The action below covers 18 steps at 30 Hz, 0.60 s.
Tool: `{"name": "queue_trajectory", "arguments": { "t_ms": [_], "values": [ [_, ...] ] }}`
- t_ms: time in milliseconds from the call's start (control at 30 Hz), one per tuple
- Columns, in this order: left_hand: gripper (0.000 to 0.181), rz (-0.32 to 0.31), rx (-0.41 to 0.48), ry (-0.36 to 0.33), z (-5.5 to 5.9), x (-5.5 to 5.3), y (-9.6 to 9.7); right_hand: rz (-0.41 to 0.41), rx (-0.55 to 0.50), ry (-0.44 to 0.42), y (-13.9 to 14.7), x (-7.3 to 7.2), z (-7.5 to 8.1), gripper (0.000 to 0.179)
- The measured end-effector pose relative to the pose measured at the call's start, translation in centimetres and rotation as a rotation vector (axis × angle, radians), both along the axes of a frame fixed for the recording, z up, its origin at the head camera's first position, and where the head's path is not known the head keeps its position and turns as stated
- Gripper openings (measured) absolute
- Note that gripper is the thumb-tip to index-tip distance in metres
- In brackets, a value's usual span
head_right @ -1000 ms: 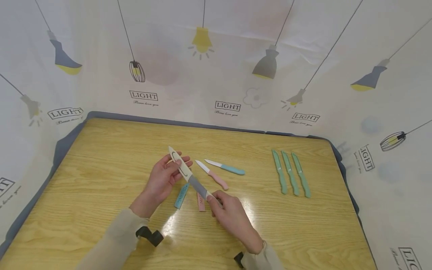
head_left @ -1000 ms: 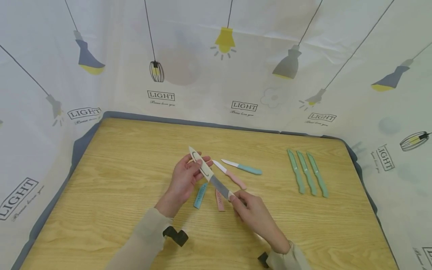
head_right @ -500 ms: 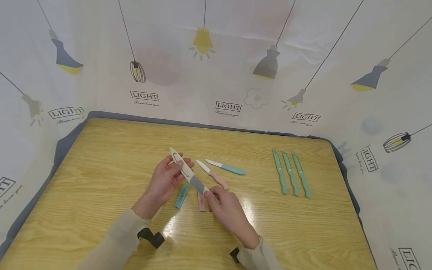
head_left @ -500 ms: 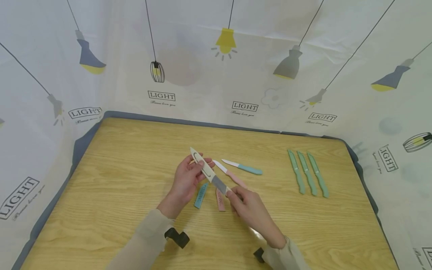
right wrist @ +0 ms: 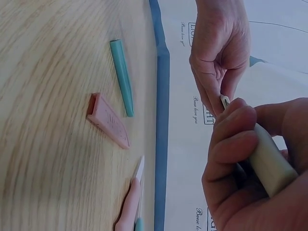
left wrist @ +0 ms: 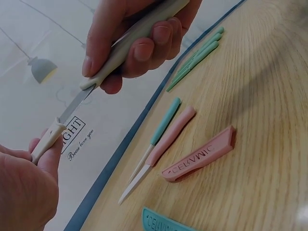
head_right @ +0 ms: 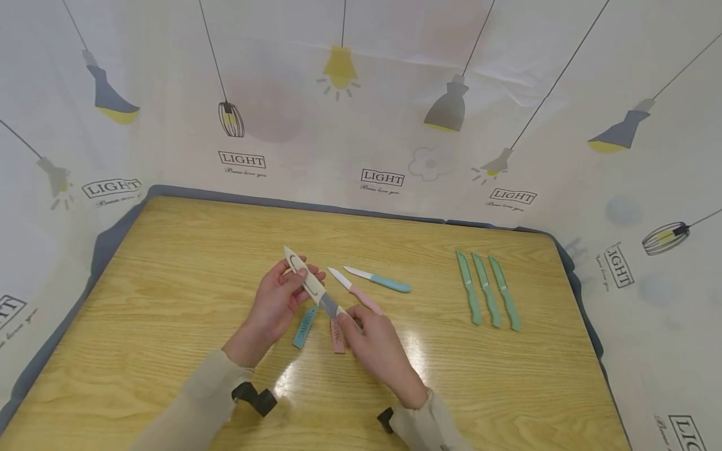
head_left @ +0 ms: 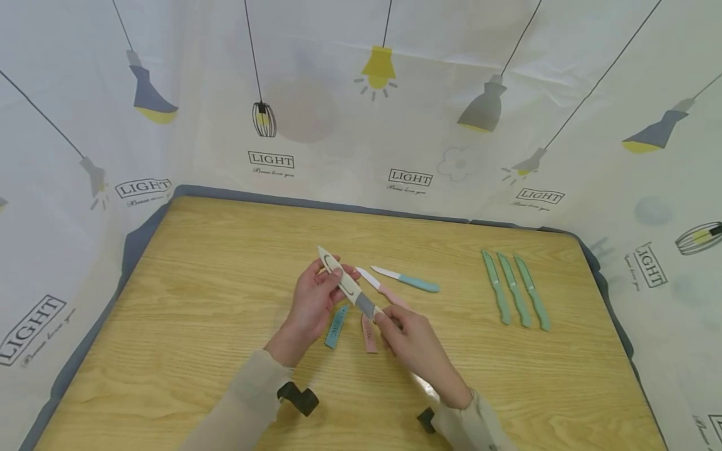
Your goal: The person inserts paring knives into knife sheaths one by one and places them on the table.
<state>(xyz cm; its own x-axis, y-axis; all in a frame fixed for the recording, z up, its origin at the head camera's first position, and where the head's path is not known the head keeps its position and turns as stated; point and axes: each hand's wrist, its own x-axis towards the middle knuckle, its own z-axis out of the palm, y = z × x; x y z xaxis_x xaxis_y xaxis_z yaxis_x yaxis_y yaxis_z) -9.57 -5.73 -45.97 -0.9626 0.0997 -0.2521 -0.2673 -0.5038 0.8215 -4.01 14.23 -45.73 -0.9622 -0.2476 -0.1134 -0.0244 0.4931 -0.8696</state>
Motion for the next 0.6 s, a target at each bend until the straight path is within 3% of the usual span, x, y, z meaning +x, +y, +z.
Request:
{"name": "queue_trajectory", "arguments": {
  "t_ms": [600],
  "values": [
    [0.028,-0.016,0.005,0.020,-0.02,0.00,0.23,-0.011,-0.031,0.005,-0.72,-0.51,0.44,0.022]
  ]
}}
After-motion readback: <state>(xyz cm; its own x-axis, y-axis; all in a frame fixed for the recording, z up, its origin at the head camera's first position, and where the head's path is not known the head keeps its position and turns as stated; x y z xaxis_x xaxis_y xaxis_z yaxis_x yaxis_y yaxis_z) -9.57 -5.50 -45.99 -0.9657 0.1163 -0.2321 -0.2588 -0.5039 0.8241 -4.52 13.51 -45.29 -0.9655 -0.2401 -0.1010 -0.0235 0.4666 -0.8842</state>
